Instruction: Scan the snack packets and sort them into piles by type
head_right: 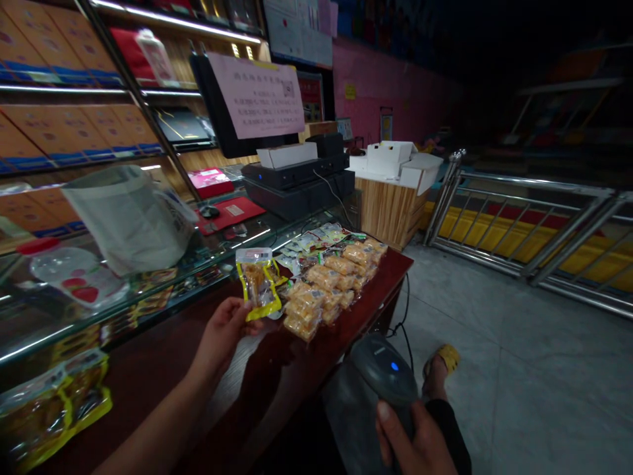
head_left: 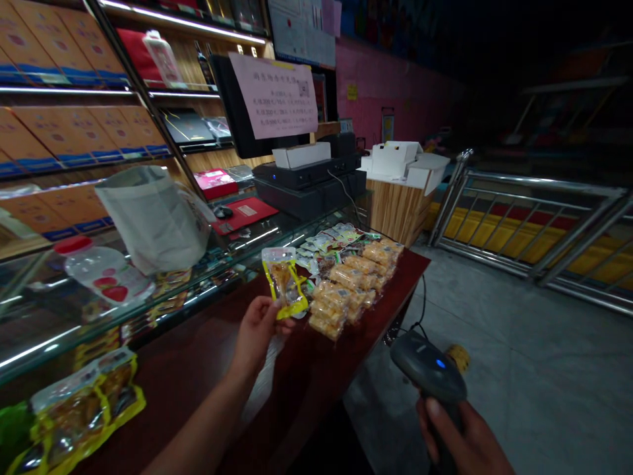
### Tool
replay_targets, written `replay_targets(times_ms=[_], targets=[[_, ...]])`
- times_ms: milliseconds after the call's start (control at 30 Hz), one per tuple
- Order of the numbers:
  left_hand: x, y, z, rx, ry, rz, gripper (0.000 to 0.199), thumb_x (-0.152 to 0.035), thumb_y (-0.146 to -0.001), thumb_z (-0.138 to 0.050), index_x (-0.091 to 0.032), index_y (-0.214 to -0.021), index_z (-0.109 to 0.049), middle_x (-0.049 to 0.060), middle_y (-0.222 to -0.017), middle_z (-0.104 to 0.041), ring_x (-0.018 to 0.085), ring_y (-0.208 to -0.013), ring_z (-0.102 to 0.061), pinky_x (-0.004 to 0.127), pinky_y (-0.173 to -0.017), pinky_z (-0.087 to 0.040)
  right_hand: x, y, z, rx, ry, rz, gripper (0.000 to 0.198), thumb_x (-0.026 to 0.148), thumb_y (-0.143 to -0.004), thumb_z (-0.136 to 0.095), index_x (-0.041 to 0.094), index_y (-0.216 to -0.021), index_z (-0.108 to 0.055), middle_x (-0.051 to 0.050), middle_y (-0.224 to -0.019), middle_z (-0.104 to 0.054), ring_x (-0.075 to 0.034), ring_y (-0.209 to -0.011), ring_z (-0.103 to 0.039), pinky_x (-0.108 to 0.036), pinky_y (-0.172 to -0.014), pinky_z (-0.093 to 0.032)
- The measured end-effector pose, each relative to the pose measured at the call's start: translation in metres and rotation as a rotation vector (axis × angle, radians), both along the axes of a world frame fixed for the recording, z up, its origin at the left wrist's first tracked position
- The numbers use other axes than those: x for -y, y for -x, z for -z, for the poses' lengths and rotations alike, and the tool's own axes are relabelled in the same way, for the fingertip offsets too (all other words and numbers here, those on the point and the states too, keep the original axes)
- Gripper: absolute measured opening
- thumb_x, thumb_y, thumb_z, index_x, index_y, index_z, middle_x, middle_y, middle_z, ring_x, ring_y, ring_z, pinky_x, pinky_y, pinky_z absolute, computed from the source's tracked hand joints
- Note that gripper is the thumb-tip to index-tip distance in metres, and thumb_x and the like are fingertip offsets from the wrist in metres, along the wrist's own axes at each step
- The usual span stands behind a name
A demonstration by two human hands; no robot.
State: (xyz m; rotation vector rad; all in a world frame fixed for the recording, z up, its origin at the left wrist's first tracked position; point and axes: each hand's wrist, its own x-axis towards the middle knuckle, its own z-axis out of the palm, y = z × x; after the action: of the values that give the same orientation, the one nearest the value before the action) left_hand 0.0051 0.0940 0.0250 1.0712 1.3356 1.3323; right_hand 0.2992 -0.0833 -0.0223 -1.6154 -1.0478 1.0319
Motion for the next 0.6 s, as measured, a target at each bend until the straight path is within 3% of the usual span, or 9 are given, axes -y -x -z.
replay_targets(times_ms=[133,267,433,600], targets=[[0.056,-0.013,0.01,-0.003,0.087,0.098,0.041,-0.052,-0.072,-0.077,-0.021,-0.083,-0.054,-0.002,-0.065,-0.067,0.016,-0.054,-0.067,0.028,-0.055,-0.057,-0.011,-0.002,-0.003,0.011,-0.06,-0.107,0.054,0.07,-0.088,-0.055,0.02,-0.068,-0.065,-0.003,-0.058,-0.064,-0.019,-0.059,-0.062,-0.028,-0.061,-0.053],[0.089,-0.027,0.03,0.011,0.134,0.118,0.041,-0.055,-0.07,-0.078,-0.022,-0.082,-0.056,0.001,-0.076,-0.071,0.02,-0.061,-0.071,0.032,-0.058,-0.06,-0.021,0.006,-0.016,-0.013,-0.089,-0.104,0.053,0.068,-0.089,-0.056,0.019,-0.072,-0.067,-0.003,-0.058,-0.064,-0.019,-0.058,-0.063,-0.03,-0.062,-0.054],[0.094,-0.023,0.051,-0.075,0.108,0.17,0.04,-0.058,-0.071,-0.076,-0.023,-0.082,-0.061,0.003,-0.078,-0.072,0.024,-0.064,-0.073,0.035,-0.061,-0.061,-0.026,0.022,-0.038,-0.091,-0.115,-0.133,0.057,0.073,-0.089,-0.052,0.018,-0.082,-0.069,-0.003,-0.063,-0.066,-0.017,-0.056,-0.062,-0.031,-0.063,-0.053],[0.089,-0.013,0.058,-0.174,0.054,0.175,0.039,-0.059,-0.074,-0.073,-0.023,-0.085,-0.064,0.005,-0.083,-0.073,0.025,-0.069,-0.074,0.035,-0.063,-0.06,-0.024,0.038,-0.051,-0.102,-0.127,-0.19,0.058,0.072,-0.092,-0.046,0.02,-0.081,-0.068,-0.003,-0.062,-0.066,-0.017,-0.058,-0.063,-0.03,-0.065,-0.053]])
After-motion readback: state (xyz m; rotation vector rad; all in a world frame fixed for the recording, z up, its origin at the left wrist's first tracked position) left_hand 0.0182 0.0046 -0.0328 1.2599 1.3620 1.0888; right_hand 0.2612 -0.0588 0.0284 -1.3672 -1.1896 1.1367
